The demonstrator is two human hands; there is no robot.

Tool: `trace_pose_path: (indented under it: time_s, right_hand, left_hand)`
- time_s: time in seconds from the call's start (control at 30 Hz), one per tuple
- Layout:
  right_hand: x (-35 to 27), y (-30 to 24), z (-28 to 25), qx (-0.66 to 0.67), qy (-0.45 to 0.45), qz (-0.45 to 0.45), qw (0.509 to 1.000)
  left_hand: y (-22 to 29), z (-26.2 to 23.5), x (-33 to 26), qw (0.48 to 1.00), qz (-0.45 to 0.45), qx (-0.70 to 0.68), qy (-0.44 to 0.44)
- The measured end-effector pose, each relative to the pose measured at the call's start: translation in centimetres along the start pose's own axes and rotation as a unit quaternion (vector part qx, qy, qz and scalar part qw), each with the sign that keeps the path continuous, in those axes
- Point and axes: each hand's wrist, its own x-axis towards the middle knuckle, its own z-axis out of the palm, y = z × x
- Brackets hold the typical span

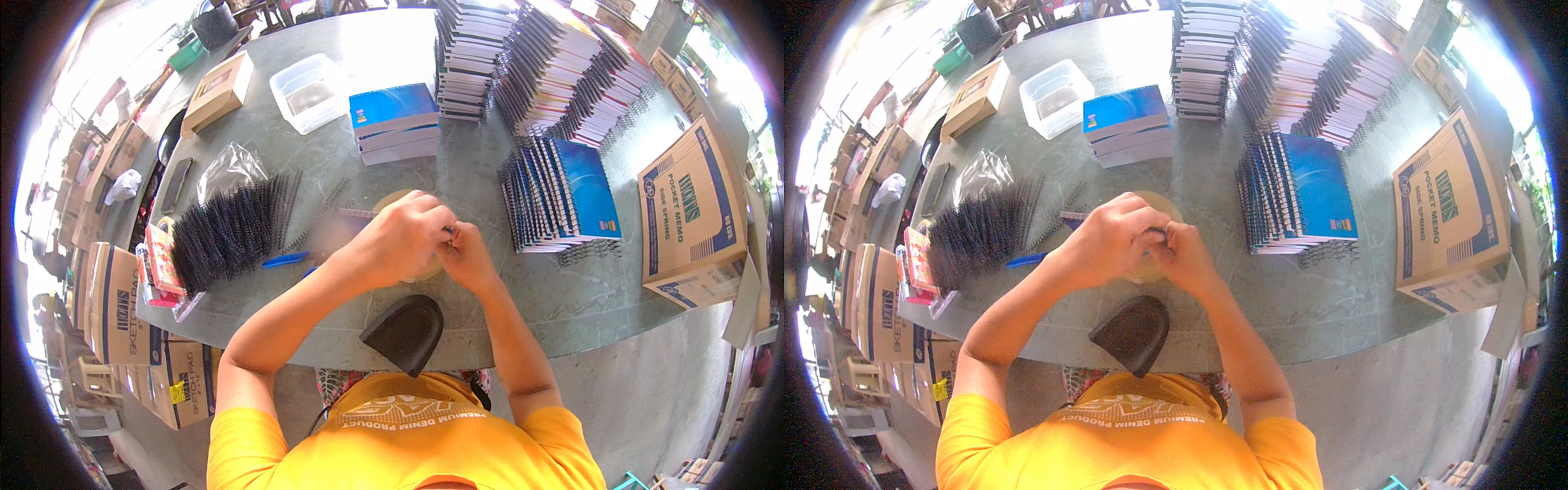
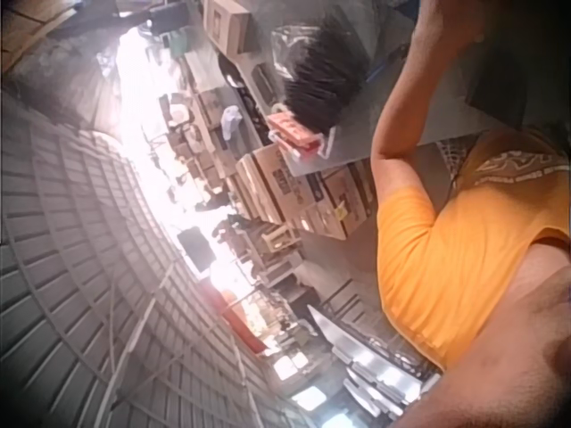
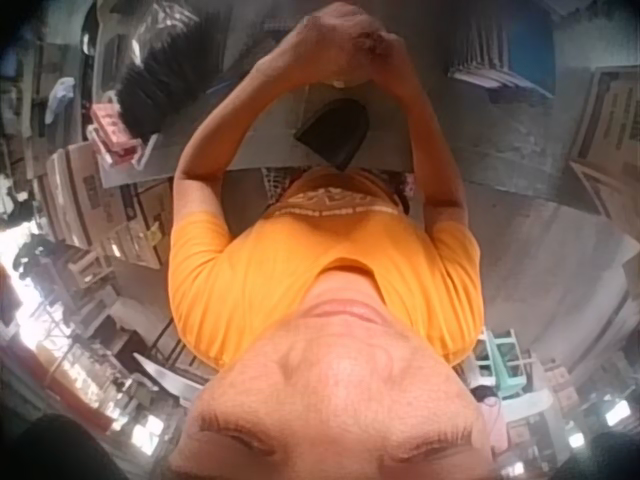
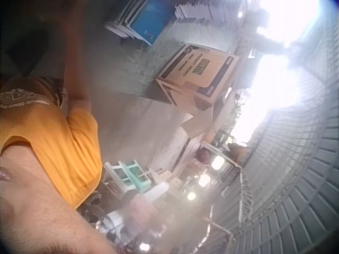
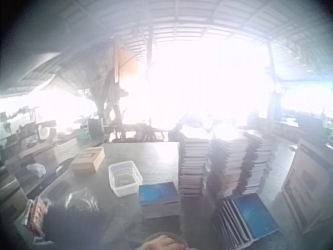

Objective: The person assembles notebooks by inserting plastic spiral coils into the pre-punched holes of notebook stacks and then trims the excess coil using pliers.

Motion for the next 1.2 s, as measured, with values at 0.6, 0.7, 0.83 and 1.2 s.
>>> trace_pose_path:
  time_s: [0.6, 0.7, 0.83, 1.2]
  right_hand:
    - [0.5, -1.5, 0.8, 0.102, 0.027, -0.033, 0.994]
    - [-0.8, -3.3, 0.0, -0.093, 0.204, -0.04, 0.974]
    - [-2.3, -3.7, 0.9, 0.224, 0.091, 0.068, 0.968]
    - [-3.4, -14.0, -18.2, -0.291, 0.239, 0.028, 0.926]
  left_hand:
    - [-1.3, -5.2, -3.8, 0.966, -0.164, 0.2, -0.02]
    - [-1.1, -5.4, -5.0, 0.953, -0.264, 0.147, 0.037]
    - [3.5, -2.3, -4.5, 0.977, -0.172, 0.123, 0.004]
    - [3.4, -2.5, -4.9, 0.994, -0.034, -0.022, 0.097]
